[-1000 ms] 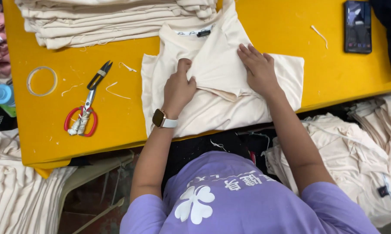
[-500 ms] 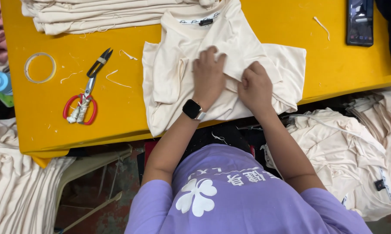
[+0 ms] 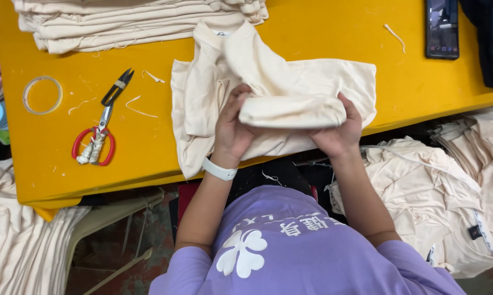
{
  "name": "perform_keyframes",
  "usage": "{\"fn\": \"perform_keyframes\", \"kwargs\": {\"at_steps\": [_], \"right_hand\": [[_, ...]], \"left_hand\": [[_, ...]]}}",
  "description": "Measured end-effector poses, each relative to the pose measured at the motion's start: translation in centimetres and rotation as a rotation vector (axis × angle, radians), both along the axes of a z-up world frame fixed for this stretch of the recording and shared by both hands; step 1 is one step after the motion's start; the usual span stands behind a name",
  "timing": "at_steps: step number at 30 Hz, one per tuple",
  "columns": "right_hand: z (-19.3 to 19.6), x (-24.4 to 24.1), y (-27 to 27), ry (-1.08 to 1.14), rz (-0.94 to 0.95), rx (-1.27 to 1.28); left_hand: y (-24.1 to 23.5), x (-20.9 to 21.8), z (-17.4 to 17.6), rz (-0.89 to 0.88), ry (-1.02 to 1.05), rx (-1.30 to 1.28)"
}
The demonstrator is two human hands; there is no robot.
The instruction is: The person trims loose threads and tags from a cream-colored t-shirt using scissors and a small cutting tool. They repeatedly fold and unfold the garment to access different areas, cutting away excess fabric and strings on a yellow table.
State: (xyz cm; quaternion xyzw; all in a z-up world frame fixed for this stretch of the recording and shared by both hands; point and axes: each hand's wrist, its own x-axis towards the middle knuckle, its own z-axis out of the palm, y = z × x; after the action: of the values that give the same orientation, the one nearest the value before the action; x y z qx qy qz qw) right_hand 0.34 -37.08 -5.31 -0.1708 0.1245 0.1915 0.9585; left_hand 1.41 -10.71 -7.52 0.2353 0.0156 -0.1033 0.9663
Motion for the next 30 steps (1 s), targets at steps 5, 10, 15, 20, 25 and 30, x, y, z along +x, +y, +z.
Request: {"fn": "perform_keyframes", "kwargs": {"at_steps": [5, 10, 15, 20, 25, 30], "right_hand": [[1.7, -0.8, 2.1, -0.244, -0.071, 0.166], [0.8, -0.9, 1.8, -0.248, -0.103, 0.163], [0.3, -0.7, 1.1, -0.281, -0.098, 0.160], [1.2, -0.6, 1.0, -0.101, -0.143, 0.177], [1.2, 1.2, 1.2, -0.129, -0.055, 0.239], [3.9, 1.2, 2.8, -0.348, 0.003, 0.137]], "left_hand": [[1.1, -2.5, 4.6, 0.055, -0.135, -0.244], [1.0, -3.1, 5.2, 0.044, -0.176, -0.249], [0.4, -3.2, 5.1, 0.075, -0.229, -0.232], [-0.5, -3.6, 5.0, 0.135, -0.352, -0.132], [1.5, -3.9, 6.1, 0.152, -0.430, 0.226], [2.8, -4.5, 8.1, 0.269, -0.682, 0.778]]}}
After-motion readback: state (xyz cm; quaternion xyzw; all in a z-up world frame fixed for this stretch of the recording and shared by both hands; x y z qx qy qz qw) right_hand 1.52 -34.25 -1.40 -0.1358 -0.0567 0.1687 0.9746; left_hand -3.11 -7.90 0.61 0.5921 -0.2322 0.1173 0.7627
